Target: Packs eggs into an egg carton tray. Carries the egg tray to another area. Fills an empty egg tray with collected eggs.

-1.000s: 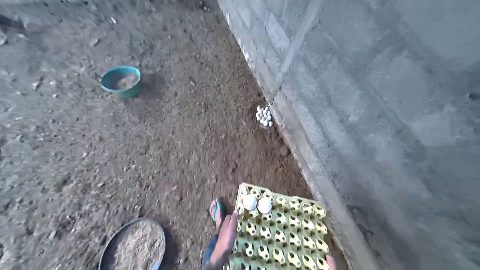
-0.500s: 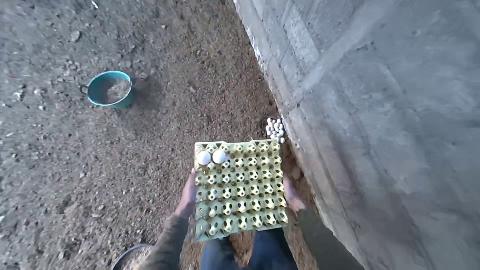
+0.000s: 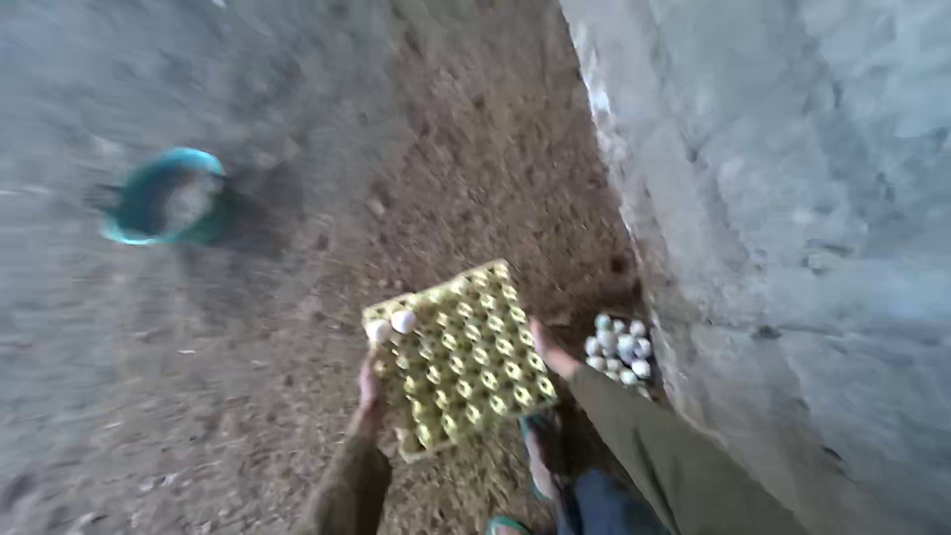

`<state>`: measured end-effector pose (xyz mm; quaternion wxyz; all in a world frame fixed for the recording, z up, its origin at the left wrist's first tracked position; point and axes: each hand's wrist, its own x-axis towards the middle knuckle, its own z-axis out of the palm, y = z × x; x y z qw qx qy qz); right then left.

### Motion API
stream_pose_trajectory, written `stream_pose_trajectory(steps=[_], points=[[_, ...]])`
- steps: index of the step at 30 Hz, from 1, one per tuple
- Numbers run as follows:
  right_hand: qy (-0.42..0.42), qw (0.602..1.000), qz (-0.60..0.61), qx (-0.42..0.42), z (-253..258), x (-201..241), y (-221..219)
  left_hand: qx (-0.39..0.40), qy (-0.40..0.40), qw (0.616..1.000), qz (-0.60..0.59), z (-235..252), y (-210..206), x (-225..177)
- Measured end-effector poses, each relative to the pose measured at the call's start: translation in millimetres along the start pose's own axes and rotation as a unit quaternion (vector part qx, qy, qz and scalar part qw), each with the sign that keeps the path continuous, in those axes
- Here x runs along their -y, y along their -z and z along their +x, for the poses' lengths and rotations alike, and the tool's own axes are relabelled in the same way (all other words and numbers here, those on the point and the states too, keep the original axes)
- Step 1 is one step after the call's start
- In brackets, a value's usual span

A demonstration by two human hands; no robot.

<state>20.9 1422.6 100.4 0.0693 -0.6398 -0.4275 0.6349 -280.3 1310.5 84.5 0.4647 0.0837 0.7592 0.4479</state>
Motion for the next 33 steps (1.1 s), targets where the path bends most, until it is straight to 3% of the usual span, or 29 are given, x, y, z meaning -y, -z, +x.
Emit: stream_pose_trajectory(steps=[3, 6, 10, 15, 17, 19, 21, 24, 26, 28, 31, 33], points=[[0.009, 1.000, -0.004, -0.004, 78.9, -54.3, -10.2, 0.000, 0.022, 0.999, 0.030, 59.3, -20.2, 45.5], [0.014, 0.998, -0.060, -0.016, 120.3, -84.4, -21.0, -0.017, 0.031, 0.998, 0.042, 95.9, -23.1, 74.8], [-0.030, 0.998, -0.048, 0.015, 124.3, -111.4, -28.1, -0.018, 0.021, 0.994, 0.102, 109.4, -19.0, 101.5], [0.032, 0.997, -0.057, 0.042, 121.1, -127.3, -23.1, -0.023, 0.036, 0.992, 0.118, 121.9, -5.8, 122.6], [0.094, 0.989, -0.113, -0.006, 111.7, -144.1, 2.4, -0.017, 0.036, 0.991, 0.124, 123.5, -5.1, 124.0], [0.135, 0.962, -0.202, -0.128, 94.5, -173.6, 45.0, -0.016, 0.054, 0.991, 0.123, 122.1, -2.8, 123.7], [0.076, 0.924, -0.292, -0.235, 80.8, -205.1, 94.3, -0.013, 0.072, 0.989, 0.126, 120.9, 0.5, 121.6], [-0.045, 0.895, -0.354, -0.268, 80.8, -245.3, 137.2, 0.001, 0.067, 0.988, 0.137, 123.4, 5.0, 119.2], [-0.078, 0.895, -0.349, -0.266, 84.8, -261.2, 135.9, -0.026, 0.022, 0.986, 0.166, 126.3, 17.4, 123.4], [-0.081, 0.891, -0.340, -0.288, 92.5, -269.6, 128.0, -0.104, -0.066, 0.970, 0.211, 113.5, 15.2, 118.3], [-0.080, 0.887, -0.320, -0.324, 111.0, -279.6, 126.3, -0.175, -0.207, 0.945, 0.182, 57.8, -24.0, 96.8], [-0.074, 0.885, -0.305, -0.343, 118.0, -287.0, 125.3, -0.142, -0.334, 0.926, 0.104, 19.9, -60.5, 93.8]])
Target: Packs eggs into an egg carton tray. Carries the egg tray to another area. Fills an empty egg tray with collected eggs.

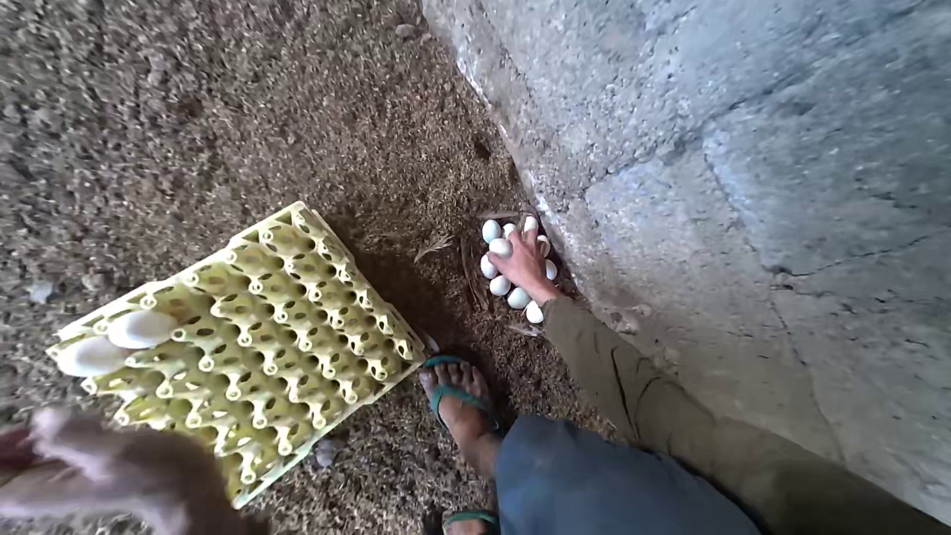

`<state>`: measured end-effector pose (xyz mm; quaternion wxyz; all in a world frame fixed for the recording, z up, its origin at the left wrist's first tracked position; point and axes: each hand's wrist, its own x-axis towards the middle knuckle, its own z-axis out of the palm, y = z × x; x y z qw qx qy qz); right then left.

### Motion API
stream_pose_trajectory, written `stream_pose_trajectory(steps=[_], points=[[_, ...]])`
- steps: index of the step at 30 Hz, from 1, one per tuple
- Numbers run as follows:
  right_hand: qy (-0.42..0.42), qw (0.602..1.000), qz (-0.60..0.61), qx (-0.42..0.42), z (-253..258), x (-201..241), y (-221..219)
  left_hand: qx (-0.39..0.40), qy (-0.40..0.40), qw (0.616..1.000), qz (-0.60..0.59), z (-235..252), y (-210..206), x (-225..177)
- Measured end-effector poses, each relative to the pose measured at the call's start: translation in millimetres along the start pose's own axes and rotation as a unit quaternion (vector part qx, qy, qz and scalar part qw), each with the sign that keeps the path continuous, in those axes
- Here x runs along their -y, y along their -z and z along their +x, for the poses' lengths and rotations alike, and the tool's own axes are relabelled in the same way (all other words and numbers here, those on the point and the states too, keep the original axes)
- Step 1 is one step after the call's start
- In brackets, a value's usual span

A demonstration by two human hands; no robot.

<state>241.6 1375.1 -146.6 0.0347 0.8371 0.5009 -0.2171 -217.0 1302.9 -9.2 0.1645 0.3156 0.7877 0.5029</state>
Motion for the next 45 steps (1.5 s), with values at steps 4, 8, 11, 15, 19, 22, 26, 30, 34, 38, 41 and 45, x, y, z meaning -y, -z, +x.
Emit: stream_pose_trajectory(steps=[4, 8, 11, 15, 19, 22, 26, 30, 34, 38, 41, 45], points=[[0.027, 0.999, 0.007, -0.043, -0.5, -4.3, -11.7, 0.240, -0.074, 0.952, -0.176, -86.1, -64.0, -65.8], [0.081, 0.995, 0.039, -0.047, -10.3, -9.5, -10.1, 0.494, 0.083, 0.857, -0.120, -159.0, -145.3, -58.4], [0.079, 0.995, 0.039, -0.042, -3.1, -9.6, -6.1, 0.548, 0.206, 0.802, -0.114, -193.3, -195.4, -34.4], [0.071, 0.971, 0.226, -0.034, -38.5, -4.5, 5.2, 0.548, 0.341, 0.749, -0.152, -215.8, -222.8, -17.2], [0.101, 0.922, 0.370, 0.050, -112.0, 24.6, 1.5, 0.541, 0.349, 0.716, -0.268, -223.8, -216.4, -2.7], [0.152, 0.960, 0.208, 0.113, -146.5, 42.1, 5.5, 0.455, 0.353, 0.720, -0.387, -229.6, -196.0, 5.9], [0.218, 0.955, 0.132, 0.151, -140.8, 35.2, 40.0, 0.407, 0.435, 0.691, -0.410, -223.1, -171.1, 14.2], [0.094, 0.981, 0.052, 0.162, -70.9, -10.9, 32.6, 0.478, 0.349, 0.733, -0.336, -205.5, -145.1, 12.3], [0.085, 0.980, -0.015, 0.180, -47.5, -32.4, 14.6, 0.482, 0.160, 0.815, -0.279, -173.4, -108.7, -15.7], [0.068, 0.981, -0.081, 0.161, -47.8, -9.0, 1.1, 0.385, -0.004, 0.916, -0.114, -106.5, -65.0, -31.5], [0.032, 0.983, -0.098, 0.150, -53.2, 3.7, 3.6, 0.332, -0.039, 0.938, 0.089, -41.1, -38.6, -32.7], [0.006, 0.983, -0.112, 0.142, -54.1, 7.1, -2.4, 0.281, -0.075, 0.921, 0.258, 42.3, -24.5, -17.5]])
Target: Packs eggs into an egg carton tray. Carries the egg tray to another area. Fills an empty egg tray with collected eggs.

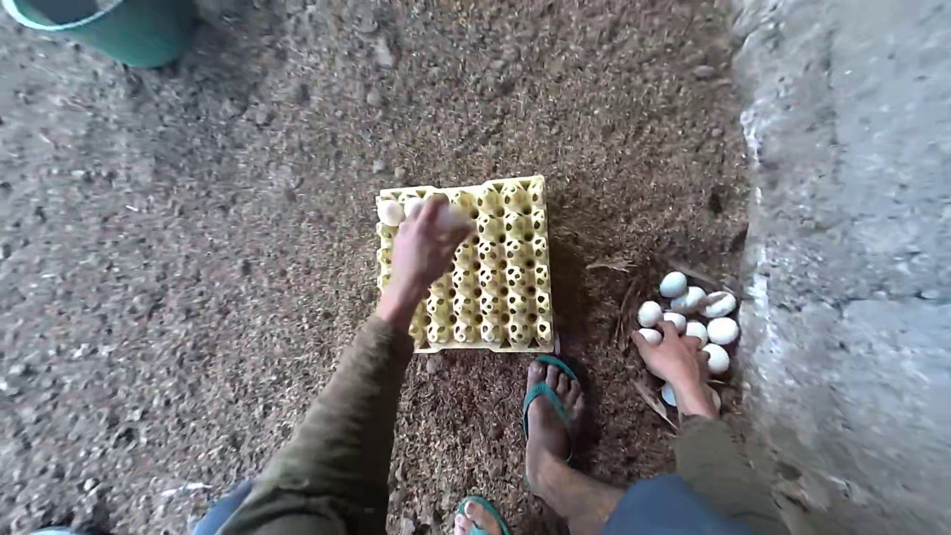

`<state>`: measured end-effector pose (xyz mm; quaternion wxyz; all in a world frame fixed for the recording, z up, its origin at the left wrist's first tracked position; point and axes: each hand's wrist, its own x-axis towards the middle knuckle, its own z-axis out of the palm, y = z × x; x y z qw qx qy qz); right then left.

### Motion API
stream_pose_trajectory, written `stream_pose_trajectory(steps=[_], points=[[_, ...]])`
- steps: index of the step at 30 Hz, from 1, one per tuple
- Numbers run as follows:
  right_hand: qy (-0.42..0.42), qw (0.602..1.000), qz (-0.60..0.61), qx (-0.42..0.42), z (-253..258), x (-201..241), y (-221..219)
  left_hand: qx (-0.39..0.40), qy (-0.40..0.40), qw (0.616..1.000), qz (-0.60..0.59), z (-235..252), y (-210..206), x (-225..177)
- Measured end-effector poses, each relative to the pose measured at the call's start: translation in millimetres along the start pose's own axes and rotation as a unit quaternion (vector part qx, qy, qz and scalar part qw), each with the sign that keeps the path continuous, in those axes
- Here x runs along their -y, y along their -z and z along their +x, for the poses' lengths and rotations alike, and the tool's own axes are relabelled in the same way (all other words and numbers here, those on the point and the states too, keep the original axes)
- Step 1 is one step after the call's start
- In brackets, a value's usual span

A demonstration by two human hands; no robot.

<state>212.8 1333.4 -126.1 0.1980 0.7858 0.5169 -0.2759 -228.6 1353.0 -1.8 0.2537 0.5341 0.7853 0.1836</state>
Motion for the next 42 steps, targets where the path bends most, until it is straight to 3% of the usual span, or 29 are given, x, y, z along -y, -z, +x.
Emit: stream_pose_trajectory(steps=[4, 9, 13, 17, 20, 25, 29, 33, 36, 39, 42], points=[[-0.015, 1.000, 0.012, 0.014, -1.0, 0.0, -1.4, 0.039, 0.039, 0.994, 0.092, 45.2, 15.3, 15.5], [-0.021, 0.999, 0.012, 0.031, 0.6, 2.3, -0.3, 0.126, 0.033, 0.970, 0.206, 66.8, 5.1, 10.7], [0.006, 1.000, -0.007, 0.013, -1.5, -3.0, -8.3, 0.155, 0.035, 0.969, 0.187, 69.9, 13.4, 5.4], [0.019, 1.000, 0.020, -0.005, -3.8, -11.1, -14.9, 0.074, -0.083, 0.989, 0.094, 66.8, 6.3, -10.9], [0.014, 0.999, 0.032, -0.007, -1.3, -9.8, -10.7, 0.049, -0.196, 0.978, 0.047, 74.3, -20.1, -12.0], [0.001, 1.000, 0.026, 0.002, 0.3, -7.3, -8.1, 0.017, -0.243, 0.969, 0.032, 83.7, -54.0, -0.6], [-0.002, 0.999, 0.046, 0.006, -1.4, -7.1, -10.8, -0.056, -0.221, 0.973, 0.021, 71.4, -56.3, -10.0], [0.001, 0.996, 0.090, 0.003, -5.0, -8.9, -9.1, 0.001, -0.292, 0.955, 0.054, 65.4, -67.8, -23.3], [0.018, 0.995, 0.101, -0.011, -7.2, -6.5, -6.4, -0.005, -0.307, 0.951, 0.018, 58.4, -79.0, -36.1], [0.021, 0.993, 0.115, 0.023, -10.8, -0.1, 2.0, 0.004, -0.297, 0.952, -0.070, 18.3, -89.1, -68.0], [0.011, 0.993, 0.112, 0.028, -5.3, -6.2, -8.2, 0.067, -0.309, 0.932, -0.179, -42.1, -120.1, -90.1]])
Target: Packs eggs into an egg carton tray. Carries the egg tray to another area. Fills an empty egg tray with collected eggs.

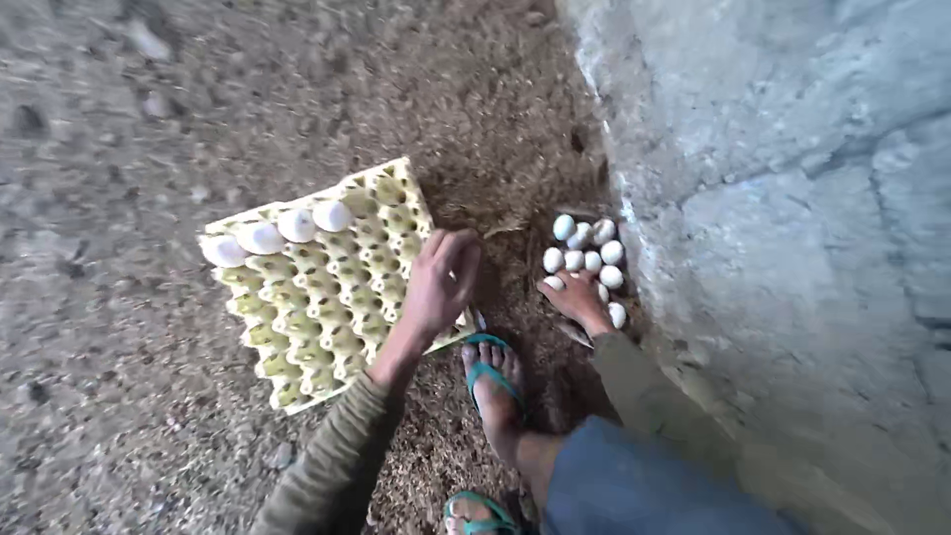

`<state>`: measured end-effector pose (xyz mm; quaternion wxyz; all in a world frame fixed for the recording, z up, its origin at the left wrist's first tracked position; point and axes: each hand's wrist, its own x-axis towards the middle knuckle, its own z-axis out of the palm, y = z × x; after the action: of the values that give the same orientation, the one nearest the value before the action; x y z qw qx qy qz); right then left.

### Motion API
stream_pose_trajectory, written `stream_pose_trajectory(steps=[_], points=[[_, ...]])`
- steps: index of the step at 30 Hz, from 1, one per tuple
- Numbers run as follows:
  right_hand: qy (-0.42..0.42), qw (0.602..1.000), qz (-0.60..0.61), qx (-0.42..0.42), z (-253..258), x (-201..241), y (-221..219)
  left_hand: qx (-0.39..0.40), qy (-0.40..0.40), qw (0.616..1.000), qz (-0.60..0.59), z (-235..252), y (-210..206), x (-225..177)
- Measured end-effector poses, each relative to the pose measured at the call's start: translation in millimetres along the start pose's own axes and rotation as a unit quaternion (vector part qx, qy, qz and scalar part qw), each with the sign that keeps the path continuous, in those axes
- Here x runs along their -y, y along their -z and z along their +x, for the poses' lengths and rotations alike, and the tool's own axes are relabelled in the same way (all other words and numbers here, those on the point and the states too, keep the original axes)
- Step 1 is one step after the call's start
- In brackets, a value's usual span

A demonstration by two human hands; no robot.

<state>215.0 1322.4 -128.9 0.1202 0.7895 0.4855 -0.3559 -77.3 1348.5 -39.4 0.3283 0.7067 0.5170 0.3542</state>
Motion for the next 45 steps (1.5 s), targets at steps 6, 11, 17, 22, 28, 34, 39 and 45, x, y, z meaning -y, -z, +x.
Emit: stream_pose_trajectory(steps=[6, 11, 17, 22, 28, 34, 39, 45], points=[[0.076, 0.993, 0.023, -0.083, -23.1, -10.0, -31.0, 0.061, 0.197, 0.952, -0.226, -49.2, -96.1, -27.0], [0.181, 0.973, -0.002, -0.140, -31.5, -26.8, -47.0, 0.076, 0.304, 0.916, -0.252, -58.5, -124.1, -37.6], [0.045, 0.969, 0.244, 0.018, -25.6, -18.7, -0.3, 0.091, 0.393, 0.868, -0.289, -54.1, -136.2, -34.1], [0.001, 0.859, 0.504, 0.088, -56.6, 7.4, 17.2, 0.131, 0.424, 0.767, -0.463, -41.6, -148.8, -49.1], [0.229, 0.944, 0.218, -0.095, -103.1, 54.3, 7.1, -0.048, 0.395, 0.709, -0.582, -42.7, -144.5, -52.2], [0.362, 0.909, 0.019, -0.205, -119.7, 71.0, 17.1, -0.099, 0.312, 0.643, -0.692, -43.2, -101.4, -43.9], [0.425, 0.868, 0.207, -0.154, -114.5, 82.2, 35.2, -0.032, 0.268, 0.598, -0.754, -43.2, -63.5, -23.4], [0.392, 0.843, 0.319, -0.186, -96.1, 71.5, 53.5, -0.028, 0.238, 0.893, -0.380, -6.1, 41.7, 3.8]])
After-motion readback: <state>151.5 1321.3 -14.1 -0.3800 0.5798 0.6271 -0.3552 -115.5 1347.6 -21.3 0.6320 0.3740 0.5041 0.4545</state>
